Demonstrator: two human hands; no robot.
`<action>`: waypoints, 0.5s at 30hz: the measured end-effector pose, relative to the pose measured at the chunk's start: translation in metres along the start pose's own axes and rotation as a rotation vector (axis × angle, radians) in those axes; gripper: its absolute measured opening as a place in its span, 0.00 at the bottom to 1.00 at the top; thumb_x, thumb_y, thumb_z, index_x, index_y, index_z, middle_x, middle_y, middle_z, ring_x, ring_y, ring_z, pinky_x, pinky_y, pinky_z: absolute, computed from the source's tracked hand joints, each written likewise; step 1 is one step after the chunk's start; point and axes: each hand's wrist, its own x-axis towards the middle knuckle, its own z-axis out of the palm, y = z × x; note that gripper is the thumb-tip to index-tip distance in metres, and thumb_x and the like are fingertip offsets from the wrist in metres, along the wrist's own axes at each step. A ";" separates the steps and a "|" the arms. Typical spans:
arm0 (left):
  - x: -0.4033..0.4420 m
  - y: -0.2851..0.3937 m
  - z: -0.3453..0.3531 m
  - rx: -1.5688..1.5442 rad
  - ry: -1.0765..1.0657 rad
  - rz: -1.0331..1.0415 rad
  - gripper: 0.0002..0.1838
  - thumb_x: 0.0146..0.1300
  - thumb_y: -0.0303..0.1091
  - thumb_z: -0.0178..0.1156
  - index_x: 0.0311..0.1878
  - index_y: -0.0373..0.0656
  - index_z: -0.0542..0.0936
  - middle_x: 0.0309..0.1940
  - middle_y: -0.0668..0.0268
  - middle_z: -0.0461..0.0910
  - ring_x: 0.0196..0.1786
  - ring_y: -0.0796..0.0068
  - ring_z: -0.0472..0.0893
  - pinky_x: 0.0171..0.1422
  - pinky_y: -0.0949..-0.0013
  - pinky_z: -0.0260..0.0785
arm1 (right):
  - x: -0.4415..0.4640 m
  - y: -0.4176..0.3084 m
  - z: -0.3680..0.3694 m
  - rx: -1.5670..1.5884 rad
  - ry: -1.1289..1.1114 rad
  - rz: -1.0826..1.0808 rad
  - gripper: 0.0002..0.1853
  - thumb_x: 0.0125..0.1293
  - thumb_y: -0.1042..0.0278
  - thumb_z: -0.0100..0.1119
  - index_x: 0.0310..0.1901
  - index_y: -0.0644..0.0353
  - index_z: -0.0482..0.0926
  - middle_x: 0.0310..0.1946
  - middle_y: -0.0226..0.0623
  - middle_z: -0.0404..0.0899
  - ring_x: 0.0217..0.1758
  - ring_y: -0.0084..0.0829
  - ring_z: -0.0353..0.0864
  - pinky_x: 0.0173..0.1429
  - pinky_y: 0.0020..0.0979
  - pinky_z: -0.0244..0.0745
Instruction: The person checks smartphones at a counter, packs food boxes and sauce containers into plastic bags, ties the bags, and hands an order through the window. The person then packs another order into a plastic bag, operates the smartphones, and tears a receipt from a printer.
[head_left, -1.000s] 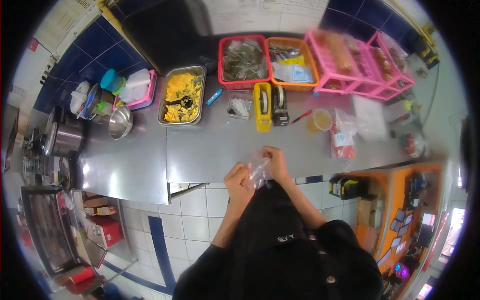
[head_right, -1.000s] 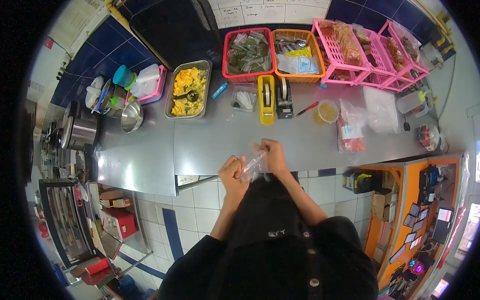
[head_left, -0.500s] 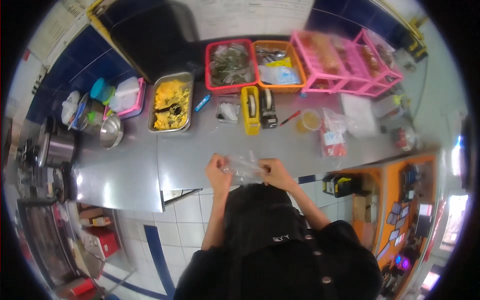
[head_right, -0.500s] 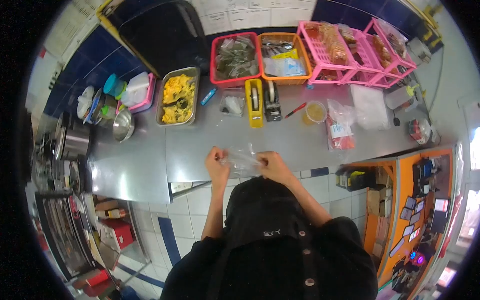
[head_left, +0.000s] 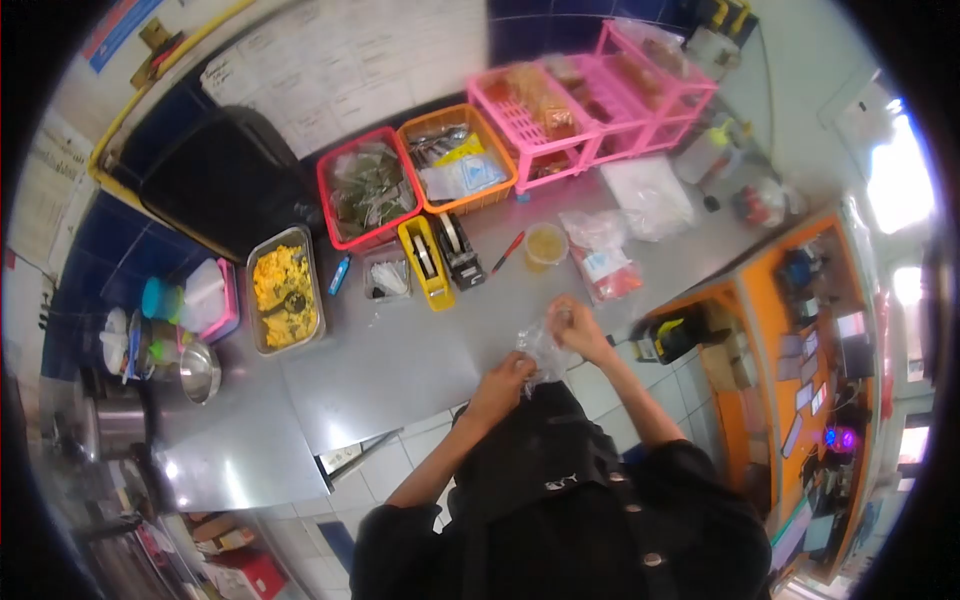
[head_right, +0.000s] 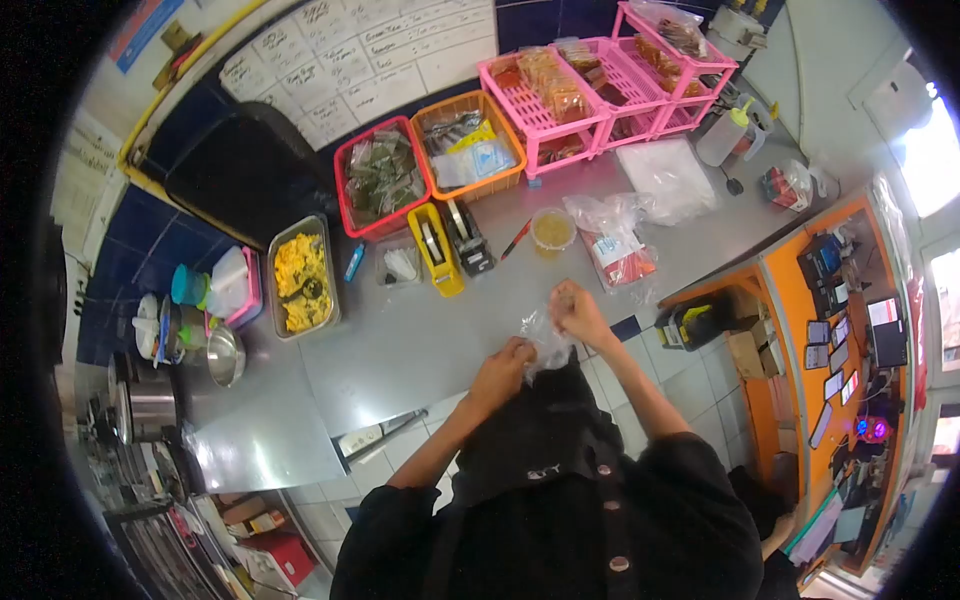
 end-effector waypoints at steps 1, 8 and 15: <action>0.009 -0.004 -0.002 -0.025 -0.160 0.013 0.20 0.54 0.16 0.54 0.50 0.44 0.72 0.47 0.54 0.78 0.39 0.47 0.82 0.46 0.50 0.75 | -0.007 -0.012 -0.010 0.012 0.012 -0.015 0.17 0.54 0.84 0.51 0.47 0.63 0.73 0.23 0.41 0.74 0.23 0.33 0.78 0.33 0.37 0.74; 0.090 0.027 0.009 0.201 -0.245 -0.223 0.22 0.56 0.26 0.61 0.56 0.49 0.77 0.51 0.54 0.77 0.49 0.46 0.81 0.53 0.49 0.74 | -0.033 -0.004 -0.068 -0.467 -0.301 -0.263 0.20 0.54 0.82 0.52 0.50 0.56 0.77 0.28 0.50 0.77 0.32 0.45 0.81 0.38 0.43 0.72; 0.208 0.000 0.019 0.461 -0.098 -0.022 0.39 0.53 0.50 0.69 0.65 0.45 0.68 0.64 0.50 0.67 0.61 0.43 0.73 0.64 0.52 0.69 | 0.005 0.069 -0.102 -0.441 0.124 -0.419 0.20 0.51 0.82 0.53 0.49 0.65 0.80 0.40 0.51 0.80 0.44 0.48 0.81 0.49 0.42 0.76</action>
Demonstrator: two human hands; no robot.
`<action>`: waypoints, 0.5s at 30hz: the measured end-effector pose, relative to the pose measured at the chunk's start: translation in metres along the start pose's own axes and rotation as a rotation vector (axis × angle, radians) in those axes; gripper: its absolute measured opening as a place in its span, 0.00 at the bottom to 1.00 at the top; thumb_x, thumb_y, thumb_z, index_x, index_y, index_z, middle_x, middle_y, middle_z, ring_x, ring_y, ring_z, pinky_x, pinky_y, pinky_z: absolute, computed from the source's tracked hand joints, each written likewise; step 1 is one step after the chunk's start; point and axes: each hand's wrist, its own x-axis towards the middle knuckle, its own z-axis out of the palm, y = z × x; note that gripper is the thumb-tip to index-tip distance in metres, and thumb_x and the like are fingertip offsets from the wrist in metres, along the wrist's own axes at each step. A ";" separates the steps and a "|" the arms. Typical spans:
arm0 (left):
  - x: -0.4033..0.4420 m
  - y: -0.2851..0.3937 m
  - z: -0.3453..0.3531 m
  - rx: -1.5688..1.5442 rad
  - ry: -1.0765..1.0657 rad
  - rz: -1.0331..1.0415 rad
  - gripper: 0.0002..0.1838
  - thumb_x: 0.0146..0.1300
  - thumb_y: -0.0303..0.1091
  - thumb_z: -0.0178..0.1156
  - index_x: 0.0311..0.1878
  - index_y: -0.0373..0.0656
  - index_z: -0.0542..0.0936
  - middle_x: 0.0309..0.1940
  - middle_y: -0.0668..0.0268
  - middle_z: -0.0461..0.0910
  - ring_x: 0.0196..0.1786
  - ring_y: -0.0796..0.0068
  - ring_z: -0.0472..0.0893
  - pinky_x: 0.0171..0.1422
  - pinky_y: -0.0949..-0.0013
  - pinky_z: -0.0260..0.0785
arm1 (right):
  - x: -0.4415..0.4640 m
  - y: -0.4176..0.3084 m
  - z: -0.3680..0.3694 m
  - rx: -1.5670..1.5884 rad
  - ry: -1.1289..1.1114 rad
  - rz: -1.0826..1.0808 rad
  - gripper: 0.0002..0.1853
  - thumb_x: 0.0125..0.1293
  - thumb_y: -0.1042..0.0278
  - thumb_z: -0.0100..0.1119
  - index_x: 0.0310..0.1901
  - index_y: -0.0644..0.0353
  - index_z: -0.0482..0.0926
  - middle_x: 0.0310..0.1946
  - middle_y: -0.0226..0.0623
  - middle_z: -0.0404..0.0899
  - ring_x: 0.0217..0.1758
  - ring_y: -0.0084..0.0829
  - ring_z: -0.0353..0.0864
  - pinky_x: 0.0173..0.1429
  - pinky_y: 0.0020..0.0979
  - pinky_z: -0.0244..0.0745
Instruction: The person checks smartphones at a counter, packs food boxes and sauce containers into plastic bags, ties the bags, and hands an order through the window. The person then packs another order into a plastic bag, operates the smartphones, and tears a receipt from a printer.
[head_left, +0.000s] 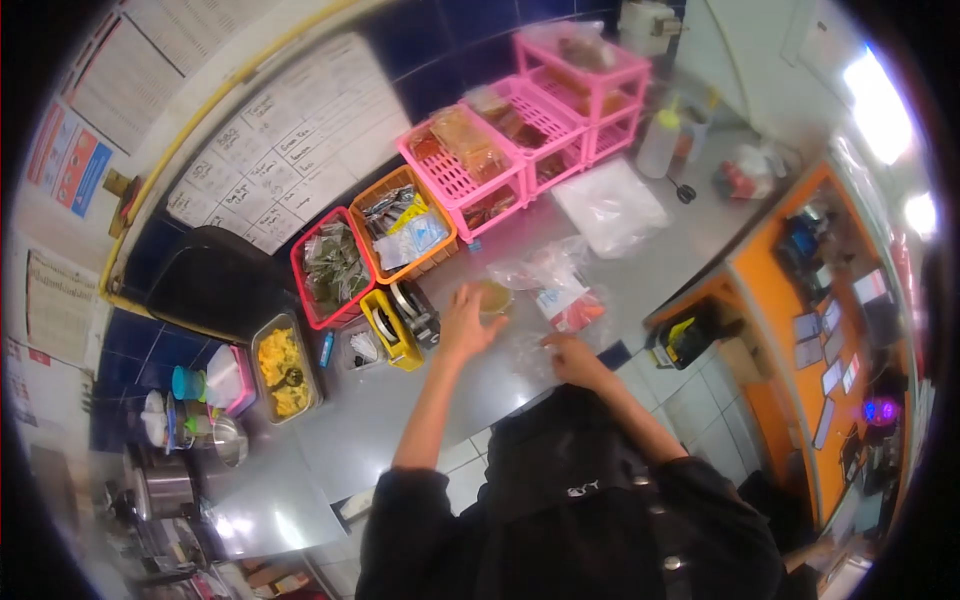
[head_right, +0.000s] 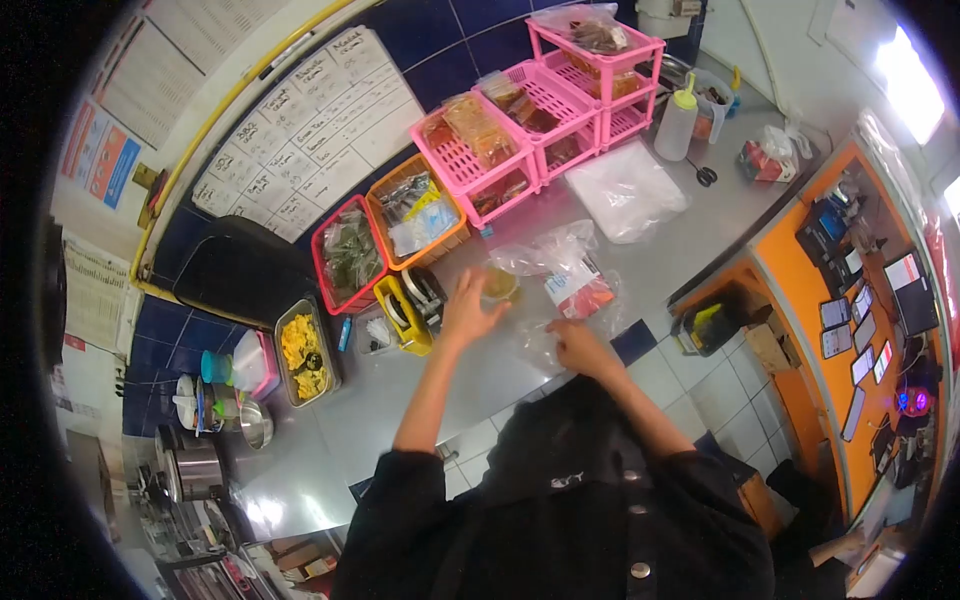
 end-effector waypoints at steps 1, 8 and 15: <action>0.015 -0.003 0.012 0.081 0.036 0.034 0.40 0.52 0.50 0.70 0.66 0.44 0.68 0.64 0.49 0.67 0.63 0.43 0.72 0.64 0.51 0.69 | 0.002 0.003 0.004 0.004 -0.006 0.004 0.20 0.51 0.82 0.53 0.49 0.65 0.80 0.40 0.51 0.80 0.44 0.48 0.81 0.49 0.42 0.76; 0.036 0.025 -0.013 -0.026 -0.100 -0.221 0.45 0.47 0.42 0.73 0.69 0.48 0.62 0.61 0.51 0.69 0.61 0.46 0.74 0.61 0.51 0.72 | 0.020 0.005 0.003 0.199 -0.105 0.134 0.24 0.53 0.82 0.56 0.55 0.65 0.76 0.47 0.49 0.76 0.42 0.43 0.81 0.45 0.37 0.77; -0.013 0.104 -0.030 -0.180 -0.181 -0.274 0.43 0.45 0.38 0.75 0.66 0.52 0.66 0.59 0.56 0.71 0.58 0.48 0.76 0.59 0.52 0.72 | 0.015 0.032 0.013 0.730 -0.015 0.245 0.26 0.56 0.84 0.57 0.59 0.65 0.74 0.46 0.43 0.76 0.39 0.29 0.81 0.41 0.32 0.75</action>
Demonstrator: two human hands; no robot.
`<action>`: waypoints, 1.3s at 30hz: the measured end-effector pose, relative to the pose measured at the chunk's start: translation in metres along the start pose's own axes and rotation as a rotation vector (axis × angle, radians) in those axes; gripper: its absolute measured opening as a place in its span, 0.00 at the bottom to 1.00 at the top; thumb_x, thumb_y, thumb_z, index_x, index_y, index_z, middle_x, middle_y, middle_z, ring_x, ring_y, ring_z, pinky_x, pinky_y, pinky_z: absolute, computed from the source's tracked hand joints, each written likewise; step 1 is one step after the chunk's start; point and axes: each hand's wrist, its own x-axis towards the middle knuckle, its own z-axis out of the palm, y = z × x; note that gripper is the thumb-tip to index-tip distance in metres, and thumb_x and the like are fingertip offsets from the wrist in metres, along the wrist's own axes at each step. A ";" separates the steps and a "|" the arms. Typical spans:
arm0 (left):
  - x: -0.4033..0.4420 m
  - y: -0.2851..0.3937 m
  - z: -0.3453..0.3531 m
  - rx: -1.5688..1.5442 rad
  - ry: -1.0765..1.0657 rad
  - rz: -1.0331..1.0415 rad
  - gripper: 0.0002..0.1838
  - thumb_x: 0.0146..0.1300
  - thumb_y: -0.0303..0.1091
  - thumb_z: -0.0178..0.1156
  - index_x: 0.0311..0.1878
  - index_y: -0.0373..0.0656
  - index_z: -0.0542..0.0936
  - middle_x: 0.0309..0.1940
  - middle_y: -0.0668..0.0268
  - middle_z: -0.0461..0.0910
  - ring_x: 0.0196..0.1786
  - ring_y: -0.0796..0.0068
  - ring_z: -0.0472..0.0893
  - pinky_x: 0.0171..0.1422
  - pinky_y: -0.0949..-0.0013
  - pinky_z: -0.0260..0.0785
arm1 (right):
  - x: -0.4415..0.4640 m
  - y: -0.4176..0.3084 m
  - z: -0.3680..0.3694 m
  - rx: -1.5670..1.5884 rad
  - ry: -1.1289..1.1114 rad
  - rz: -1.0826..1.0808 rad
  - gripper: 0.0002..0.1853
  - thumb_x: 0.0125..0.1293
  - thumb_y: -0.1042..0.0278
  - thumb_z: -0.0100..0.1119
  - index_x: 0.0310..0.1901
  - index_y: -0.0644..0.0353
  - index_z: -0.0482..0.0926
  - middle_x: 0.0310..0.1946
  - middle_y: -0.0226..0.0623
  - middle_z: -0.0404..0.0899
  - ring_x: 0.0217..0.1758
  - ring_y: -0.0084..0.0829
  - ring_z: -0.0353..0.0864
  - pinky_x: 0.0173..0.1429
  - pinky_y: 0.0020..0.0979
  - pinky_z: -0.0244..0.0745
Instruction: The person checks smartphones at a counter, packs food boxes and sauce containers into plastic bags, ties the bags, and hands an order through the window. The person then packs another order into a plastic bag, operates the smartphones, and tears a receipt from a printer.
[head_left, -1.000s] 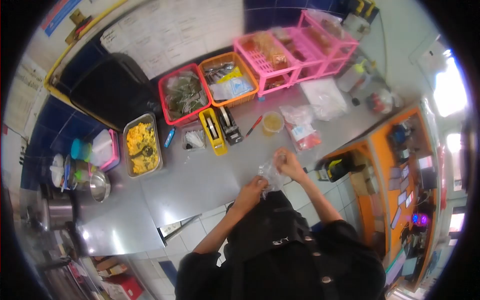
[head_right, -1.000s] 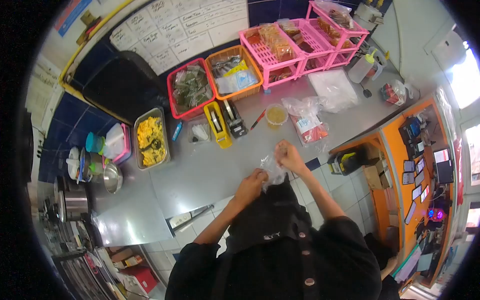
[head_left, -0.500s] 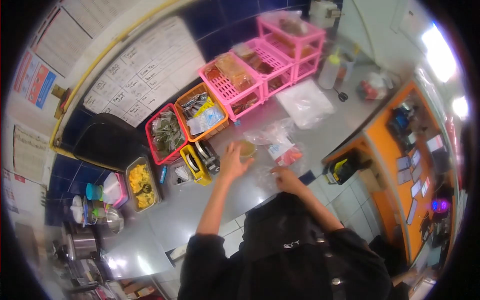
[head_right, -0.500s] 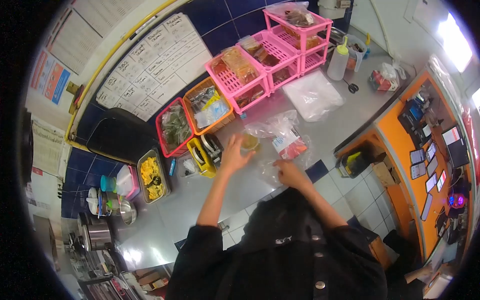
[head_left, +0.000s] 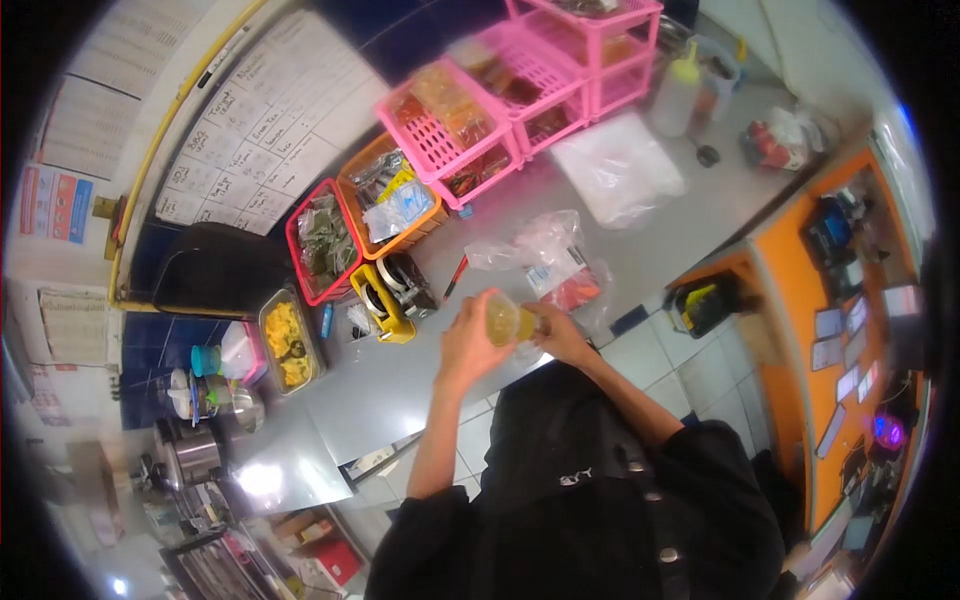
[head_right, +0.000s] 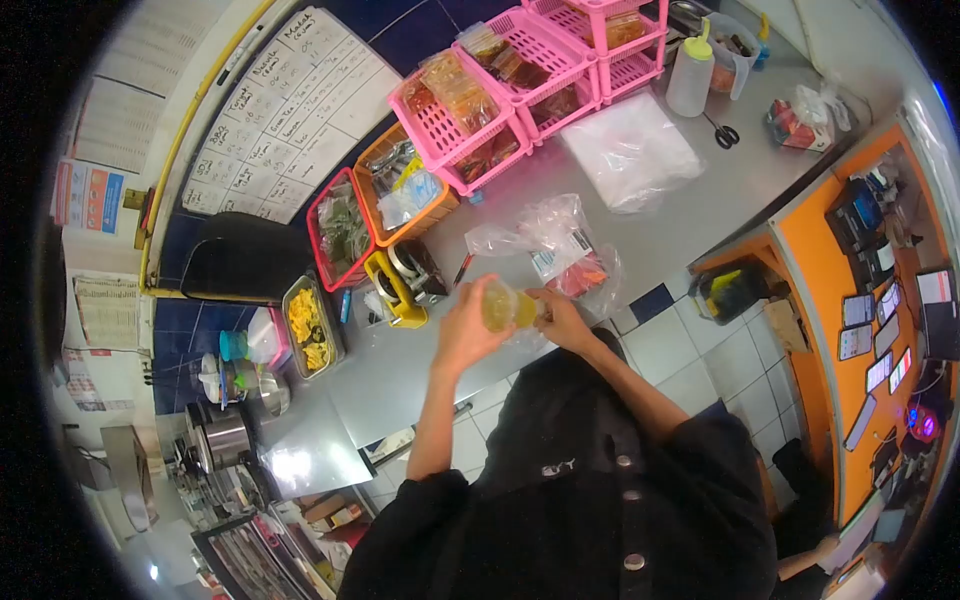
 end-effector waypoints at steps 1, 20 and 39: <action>0.000 -0.010 0.023 0.098 -0.038 -0.041 0.43 0.44 0.38 0.75 0.66 0.52 0.66 0.58 0.58 0.72 0.58 0.48 0.76 0.57 0.51 0.72 | -0.001 0.001 -0.002 0.000 -0.007 0.011 0.26 0.56 0.84 0.57 0.59 0.65 0.74 0.46 0.43 0.76 0.39 0.29 0.81 0.41 0.32 0.75; -0.067 -0.102 0.114 -1.181 -0.073 -0.680 0.25 0.67 0.36 0.61 0.64 0.35 0.70 0.51 0.55 0.78 0.47 0.65 0.81 0.51 0.63 0.76 | -0.008 -0.023 0.000 -0.575 0.189 -0.027 0.17 0.64 0.60 0.64 0.44 0.67 0.79 0.33 0.44 0.81 0.37 0.33 0.82 0.43 0.35 0.75; -0.033 -0.053 0.025 -0.956 0.324 -0.102 0.10 0.72 0.35 0.57 0.36 0.38 0.76 0.24 0.67 0.80 0.31 0.80 0.79 0.39 0.75 0.69 | 0.004 -0.031 0.026 -0.795 0.320 0.021 0.11 0.63 0.67 0.63 0.39 0.68 0.82 0.33 0.45 0.84 0.37 0.39 0.85 0.40 0.37 0.77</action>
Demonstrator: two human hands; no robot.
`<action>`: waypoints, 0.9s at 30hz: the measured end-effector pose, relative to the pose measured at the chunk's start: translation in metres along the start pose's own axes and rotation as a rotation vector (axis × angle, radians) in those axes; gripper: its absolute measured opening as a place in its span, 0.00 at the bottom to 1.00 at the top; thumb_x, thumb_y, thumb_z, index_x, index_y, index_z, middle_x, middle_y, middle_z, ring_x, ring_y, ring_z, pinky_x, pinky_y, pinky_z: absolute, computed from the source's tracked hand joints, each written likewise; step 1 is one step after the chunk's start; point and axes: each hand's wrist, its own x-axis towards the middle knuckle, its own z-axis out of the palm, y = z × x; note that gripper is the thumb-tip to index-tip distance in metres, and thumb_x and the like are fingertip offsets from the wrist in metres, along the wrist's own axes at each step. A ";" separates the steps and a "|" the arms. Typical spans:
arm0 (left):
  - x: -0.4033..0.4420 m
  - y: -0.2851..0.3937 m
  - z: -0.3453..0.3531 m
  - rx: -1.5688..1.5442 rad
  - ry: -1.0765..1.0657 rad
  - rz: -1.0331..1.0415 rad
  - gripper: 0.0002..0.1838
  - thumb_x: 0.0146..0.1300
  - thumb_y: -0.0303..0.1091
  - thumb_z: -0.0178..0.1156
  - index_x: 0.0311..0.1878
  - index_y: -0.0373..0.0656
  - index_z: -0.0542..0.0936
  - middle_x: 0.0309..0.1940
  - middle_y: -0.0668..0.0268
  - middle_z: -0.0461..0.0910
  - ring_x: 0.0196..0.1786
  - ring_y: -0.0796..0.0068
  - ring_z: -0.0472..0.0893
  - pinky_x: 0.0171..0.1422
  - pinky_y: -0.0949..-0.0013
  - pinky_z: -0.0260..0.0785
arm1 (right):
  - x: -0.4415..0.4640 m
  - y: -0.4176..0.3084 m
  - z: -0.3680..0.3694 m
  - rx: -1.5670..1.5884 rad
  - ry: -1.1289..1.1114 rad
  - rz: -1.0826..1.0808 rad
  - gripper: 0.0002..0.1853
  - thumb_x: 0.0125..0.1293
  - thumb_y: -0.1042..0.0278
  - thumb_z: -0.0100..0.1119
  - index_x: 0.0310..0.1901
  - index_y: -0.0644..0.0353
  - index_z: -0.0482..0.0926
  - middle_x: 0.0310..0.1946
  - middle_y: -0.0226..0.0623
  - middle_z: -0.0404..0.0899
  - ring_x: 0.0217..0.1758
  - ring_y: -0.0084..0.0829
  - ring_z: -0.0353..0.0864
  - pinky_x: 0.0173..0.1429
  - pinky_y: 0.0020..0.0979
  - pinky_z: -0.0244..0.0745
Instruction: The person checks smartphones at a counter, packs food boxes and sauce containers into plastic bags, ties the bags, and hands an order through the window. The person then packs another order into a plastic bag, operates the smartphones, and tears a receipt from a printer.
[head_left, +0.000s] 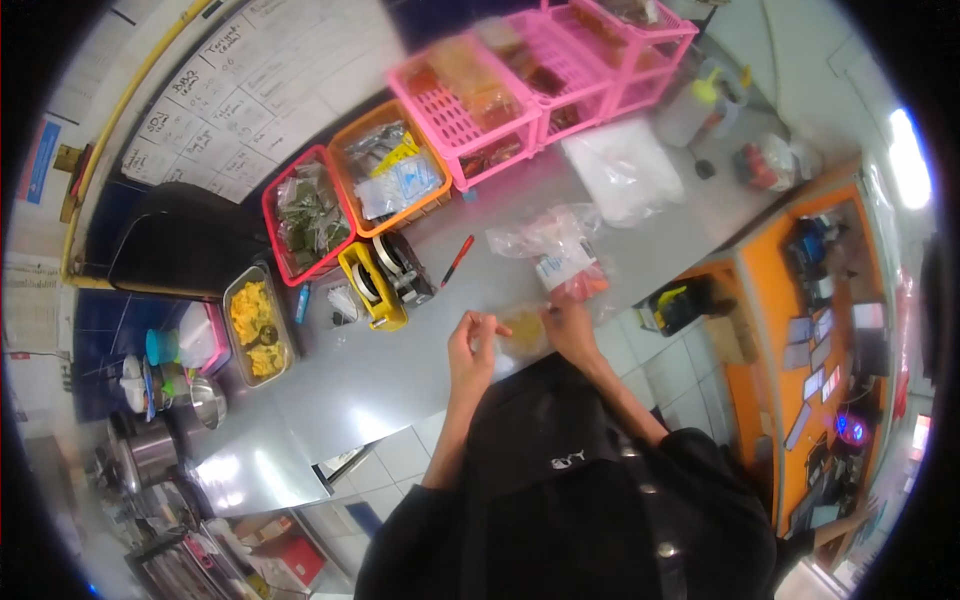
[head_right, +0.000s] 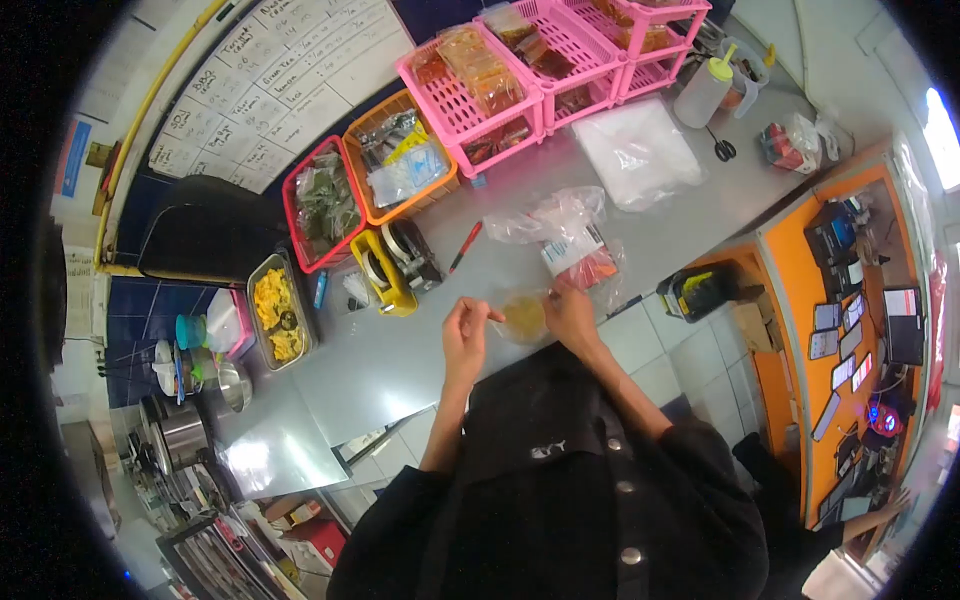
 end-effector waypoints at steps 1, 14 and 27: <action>-0.002 0.000 -0.001 0.000 -0.003 -0.008 0.10 0.72 0.35 0.57 0.36 0.38 0.76 0.24 0.67 0.80 0.31 0.80 0.79 0.39 0.75 0.69 | -0.002 -0.015 -0.010 -0.002 -0.003 0.008 0.11 0.63 0.67 0.63 0.39 0.68 0.82 0.33 0.45 0.84 0.37 0.39 0.85 0.40 0.37 0.77; 0.006 0.041 0.003 -0.072 -0.196 -0.032 0.10 0.74 0.32 0.53 0.37 0.37 0.76 0.27 0.67 0.77 0.30 0.81 0.76 0.40 0.75 0.68 | 0.015 -0.098 -0.061 0.581 -0.190 0.066 0.12 0.72 0.67 0.51 0.36 0.68 0.76 0.25 0.35 0.79 0.30 0.24 0.76 0.39 0.28 0.71; -0.014 0.011 0.007 0.134 -0.289 -0.247 0.15 0.76 0.38 0.51 0.45 0.34 0.79 0.43 0.61 0.83 0.49 0.74 0.80 0.57 0.68 0.70 | -0.019 -0.116 -0.058 0.191 0.049 -0.253 0.03 0.61 0.78 0.59 0.36 0.65 0.79 0.31 0.48 0.82 0.35 0.43 0.83 0.42 0.33 0.76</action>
